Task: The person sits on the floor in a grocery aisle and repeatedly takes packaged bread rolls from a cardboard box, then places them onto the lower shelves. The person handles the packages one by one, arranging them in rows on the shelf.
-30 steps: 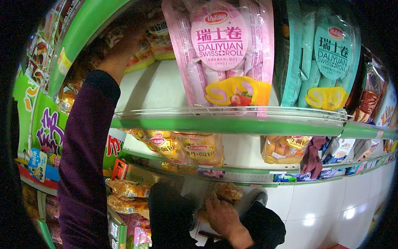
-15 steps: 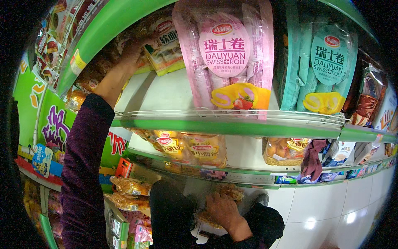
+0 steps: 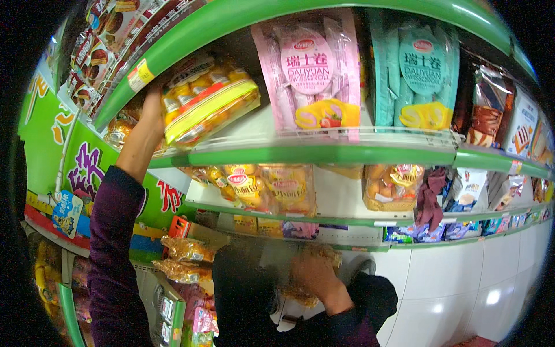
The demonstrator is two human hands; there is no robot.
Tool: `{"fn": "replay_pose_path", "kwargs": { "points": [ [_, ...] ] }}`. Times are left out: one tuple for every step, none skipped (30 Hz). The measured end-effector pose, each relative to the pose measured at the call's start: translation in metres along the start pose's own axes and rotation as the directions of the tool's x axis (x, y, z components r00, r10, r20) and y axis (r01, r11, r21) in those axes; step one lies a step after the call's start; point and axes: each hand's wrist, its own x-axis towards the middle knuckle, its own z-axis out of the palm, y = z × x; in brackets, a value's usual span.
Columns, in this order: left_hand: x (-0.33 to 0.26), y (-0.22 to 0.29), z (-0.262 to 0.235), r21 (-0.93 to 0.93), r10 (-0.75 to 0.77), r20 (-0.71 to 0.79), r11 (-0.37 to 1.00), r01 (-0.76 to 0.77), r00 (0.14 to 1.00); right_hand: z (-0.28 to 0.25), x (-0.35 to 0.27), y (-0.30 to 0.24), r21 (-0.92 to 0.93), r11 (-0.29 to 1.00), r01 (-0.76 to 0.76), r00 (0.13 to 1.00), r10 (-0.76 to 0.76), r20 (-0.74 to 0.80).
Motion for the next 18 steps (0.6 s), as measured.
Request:
{"fn": "replay_pose_path", "kwargs": {
  "points": [
    [-0.009,0.010,-0.020,0.044,-0.087,0.115,0.996,0.083,0.989,-0.001,0.001,-0.003,0.022,1.000,-0.022,1.000,0.022,0.012],
    [-0.019,0.016,-0.039,0.086,-0.145,0.148,0.987,0.133,0.978,-0.002,0.001,-0.008,-0.005,1.000,-0.020,0.998,0.020,0.056],
    [-0.045,0.022,-0.048,0.125,-0.205,0.179,0.975,0.185,0.962,-0.002,0.000,-0.012,-0.035,0.999,-0.019,0.994,0.023,0.103],
    [-0.072,0.019,-0.042,0.091,-0.140,0.098,0.987,0.131,0.985,-0.002,-0.001,-0.015,-0.072,0.997,-0.022,0.989,0.032,0.144],
    [-0.074,0.015,-0.061,0.088,-0.124,0.126,0.990,0.114,0.984,0.004,-0.002,-0.013,-0.066,0.998,-0.017,0.995,0.023,0.093],
    [-0.091,0.012,-0.057,0.032,-0.134,0.168,0.991,0.131,0.977,0.011,-0.010,-0.006,-0.070,0.997,-0.028,0.999,0.031,0.041],
    [-0.115,0.017,-0.064,-0.012,-0.139,0.175,0.990,0.144,0.975,0.010,-0.014,-0.014,-0.055,0.998,-0.009,1.000,0.010,0.004],
    [-0.125,0.018,-0.081,-0.071,-0.149,0.232,0.983,0.169,0.961,0.008,-0.020,-0.020,0.027,0.999,-0.045,0.999,0.044,0.032],
    [-0.140,0.013,-0.089,-0.082,-0.176,0.220,0.977,0.198,0.960,-0.012,-0.024,-0.028,0.093,0.991,-0.098,0.993,0.092,0.069],
    [-0.161,0.008,-0.090,-0.092,-0.195,0.210,0.972,0.218,0.958,-0.026,-0.028,-0.033,0.155,0.977,-0.149,0.986,0.134,0.100],
    [-0.180,0.003,-0.092,-0.101,-0.215,0.202,0.966,0.238,0.956,-0.026,-0.038,-0.034,0.183,0.968,-0.168,0.984,0.153,0.096],
    [-0.193,-0.011,-0.103,-0.135,-0.216,0.220,0.959,0.249,0.951,-0.025,-0.050,-0.030,0.211,0.960,-0.186,0.981,0.171,0.090],
    [-0.221,-0.020,-0.090,-0.097,-0.222,0.137,0.967,0.236,0.965,-0.026,-0.065,-0.020,0.236,0.947,-0.219,0.975,0.206,0.081],
    [-0.256,-0.025,-0.074,-0.179,-0.319,0.178,0.920,0.350,0.931,-0.036,-0.075,-0.022,0.338,0.916,-0.215,0.976,0.217,0.035],
    [-0.263,-0.046,-0.105,-0.214,-0.302,0.265,0.907,0.361,0.916,-0.044,-0.077,-0.031,0.448,0.879,-0.164,0.982,0.188,-0.008],
    [-0.281,-0.064,-0.119,-0.177,-0.304,0.234,0.921,0.348,0.924,-0.050,-0.082,-0.033,0.587,0.780,-0.214,0.972,0.232,0.046],
    [-0.300,-0.090,-0.130,-0.139,-0.319,0.215,0.926,0.352,0.923,-0.049,-0.092,-0.031,0.704,0.653,-0.280,0.951,0.288,0.112],
    [-0.320,-0.114,-0.138,-0.100,-0.367,0.237,0.912,0.398,0.900,-0.049,-0.101,-0.035,0.887,0.382,-0.260,0.944,0.293,0.150]
  ]
}}
